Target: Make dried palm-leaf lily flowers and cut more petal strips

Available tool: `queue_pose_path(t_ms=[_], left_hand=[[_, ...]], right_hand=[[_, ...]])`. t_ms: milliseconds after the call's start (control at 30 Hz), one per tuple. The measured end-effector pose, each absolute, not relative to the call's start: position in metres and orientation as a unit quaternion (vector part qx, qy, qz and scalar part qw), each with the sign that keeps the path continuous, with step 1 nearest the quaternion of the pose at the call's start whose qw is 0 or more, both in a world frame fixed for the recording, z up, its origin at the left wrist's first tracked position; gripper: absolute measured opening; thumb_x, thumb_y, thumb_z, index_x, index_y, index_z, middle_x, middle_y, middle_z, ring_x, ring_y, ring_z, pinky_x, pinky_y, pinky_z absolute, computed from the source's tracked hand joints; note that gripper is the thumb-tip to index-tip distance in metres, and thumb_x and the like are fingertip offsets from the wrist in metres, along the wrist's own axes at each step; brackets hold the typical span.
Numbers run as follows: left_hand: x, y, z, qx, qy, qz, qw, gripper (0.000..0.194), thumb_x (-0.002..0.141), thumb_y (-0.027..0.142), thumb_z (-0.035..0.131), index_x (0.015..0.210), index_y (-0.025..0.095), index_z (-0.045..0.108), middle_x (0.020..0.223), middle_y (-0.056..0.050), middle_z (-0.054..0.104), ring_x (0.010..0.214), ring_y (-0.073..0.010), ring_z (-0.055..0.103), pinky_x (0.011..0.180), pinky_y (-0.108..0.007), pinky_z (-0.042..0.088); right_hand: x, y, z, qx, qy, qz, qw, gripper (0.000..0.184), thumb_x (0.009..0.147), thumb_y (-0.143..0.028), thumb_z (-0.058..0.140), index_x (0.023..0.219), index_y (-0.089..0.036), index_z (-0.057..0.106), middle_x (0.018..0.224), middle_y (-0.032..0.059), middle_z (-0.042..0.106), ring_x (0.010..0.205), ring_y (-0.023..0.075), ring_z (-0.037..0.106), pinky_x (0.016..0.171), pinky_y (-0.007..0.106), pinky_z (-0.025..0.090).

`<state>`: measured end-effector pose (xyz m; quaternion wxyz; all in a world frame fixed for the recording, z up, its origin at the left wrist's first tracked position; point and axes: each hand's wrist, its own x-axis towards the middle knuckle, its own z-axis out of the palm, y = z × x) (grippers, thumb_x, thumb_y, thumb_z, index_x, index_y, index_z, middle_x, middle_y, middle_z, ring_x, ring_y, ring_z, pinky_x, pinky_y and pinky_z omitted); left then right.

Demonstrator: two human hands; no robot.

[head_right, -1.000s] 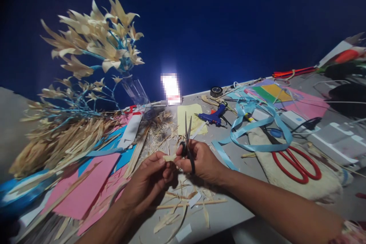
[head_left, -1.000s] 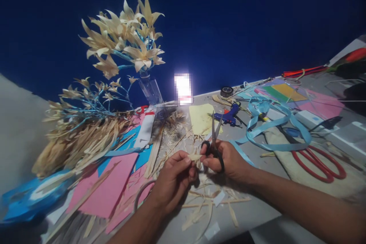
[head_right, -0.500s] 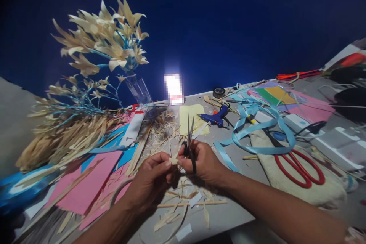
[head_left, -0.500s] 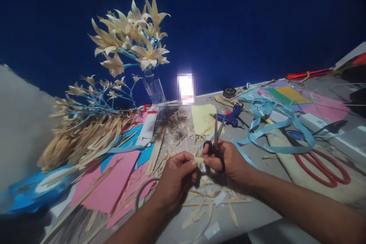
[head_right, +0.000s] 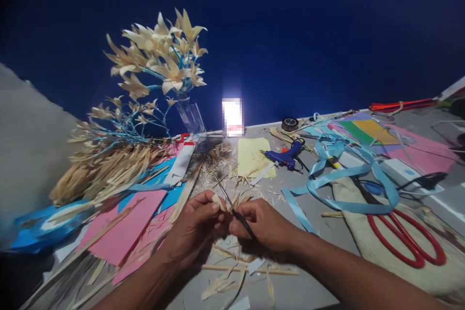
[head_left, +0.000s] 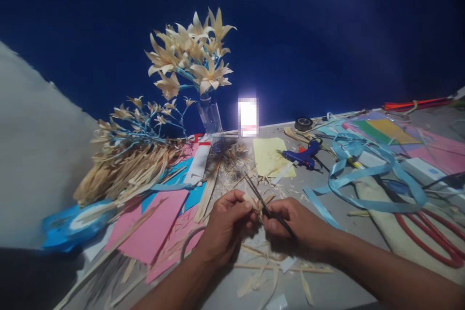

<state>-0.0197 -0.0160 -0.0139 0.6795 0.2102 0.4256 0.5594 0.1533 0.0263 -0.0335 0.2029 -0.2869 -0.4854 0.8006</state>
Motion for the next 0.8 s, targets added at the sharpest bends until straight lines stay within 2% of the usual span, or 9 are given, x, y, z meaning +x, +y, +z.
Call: queue_pose_path(t_ms=[67,200,267,400,533,667,800], left_hand=[[-0.022,-0.015,-0.011,0.206,0.435,0.568,0.668,0.027,0.065,0.020,0.082,0.075,0.017,0.056,0.058,0.002,0.061,0.050,-0.0091,0.054,0.050,-0.019,0.040],[-0.023,-0.015,-0.009,0.209,0.436,0.595,0.642,0.030,0.063,0.021,0.083,0.075,0.018,0.056,0.054,0.005,0.056,0.047,-0.0077,0.052,0.050,-0.019,0.042],[-0.022,-0.015,-0.010,0.220,0.435,0.596,0.638,0.028,0.064,0.021,0.082,0.073,0.018,0.055,0.052,0.006,0.055,0.045,-0.0072,0.050,0.049,-0.019,0.042],[-0.025,-0.015,-0.013,0.237,0.450,0.586,0.631,0.026,0.067,0.021,0.078,0.071,0.018,0.053,0.048,0.006,0.053,0.041,-0.0073,0.046,0.044,-0.018,0.038],[-0.029,-0.013,-0.013,0.263,0.483,0.559,0.621,0.023,0.070,0.021,0.075,0.069,0.018,0.053,0.048,0.005,0.052,0.040,-0.0078,0.047,0.042,-0.018,0.033],[-0.031,-0.013,-0.009,0.278,0.473,0.553,0.627,0.017,0.069,0.019,0.072,0.068,0.017,0.055,0.053,0.003,0.056,0.042,-0.0067,0.046,0.043,-0.018,0.033],[-0.031,-0.015,-0.007,0.296,0.442,0.529,0.661,0.014,0.069,0.019,0.069,0.071,0.017,0.056,0.061,-0.001,0.063,0.047,-0.0110,0.052,0.043,-0.021,0.035]], right_hand=[[0.156,0.027,-0.034,-0.280,-0.497,0.804,0.169,0.048,0.068,-0.054,0.083,0.068,-0.015,0.055,0.052,-0.0051,0.049,0.044,0.0057,0.040,0.043,0.019,0.033],[0.158,0.027,-0.030,-0.309,-0.532,0.777,0.130,0.047,0.068,-0.050,0.082,0.060,-0.017,0.050,0.050,-0.0017,0.056,0.040,0.0057,0.042,0.038,0.017,0.030],[0.158,0.027,-0.030,-0.319,-0.540,0.768,0.128,0.044,0.070,-0.048,0.079,0.059,-0.017,0.050,0.050,-0.0007,0.058,0.040,0.0060,0.044,0.037,0.016,0.028],[0.158,0.028,-0.031,-0.319,-0.550,0.762,0.124,0.045,0.070,-0.050,0.079,0.059,-0.016,0.051,0.050,0.0003,0.060,0.041,0.0078,0.049,0.038,0.016,0.031],[0.157,0.027,-0.034,-0.320,-0.525,0.777,0.138,0.050,0.064,-0.053,0.083,0.055,-0.017,0.049,0.044,-0.0029,0.054,0.042,0.0095,0.052,0.041,0.017,0.036],[0.158,0.028,-0.041,-0.322,-0.509,0.786,0.139,0.048,0.064,-0.048,0.084,0.053,-0.017,0.049,0.041,-0.0041,0.051,0.040,0.0090,0.049,0.040,0.019,0.037],[0.158,0.031,-0.046,-0.310,-0.464,0.814,0.161,0.041,0.072,-0.048,0.079,0.061,-0.016,0.055,0.045,-0.0039,0.053,0.040,0.0079,0.045,0.042,0.019,0.037]])
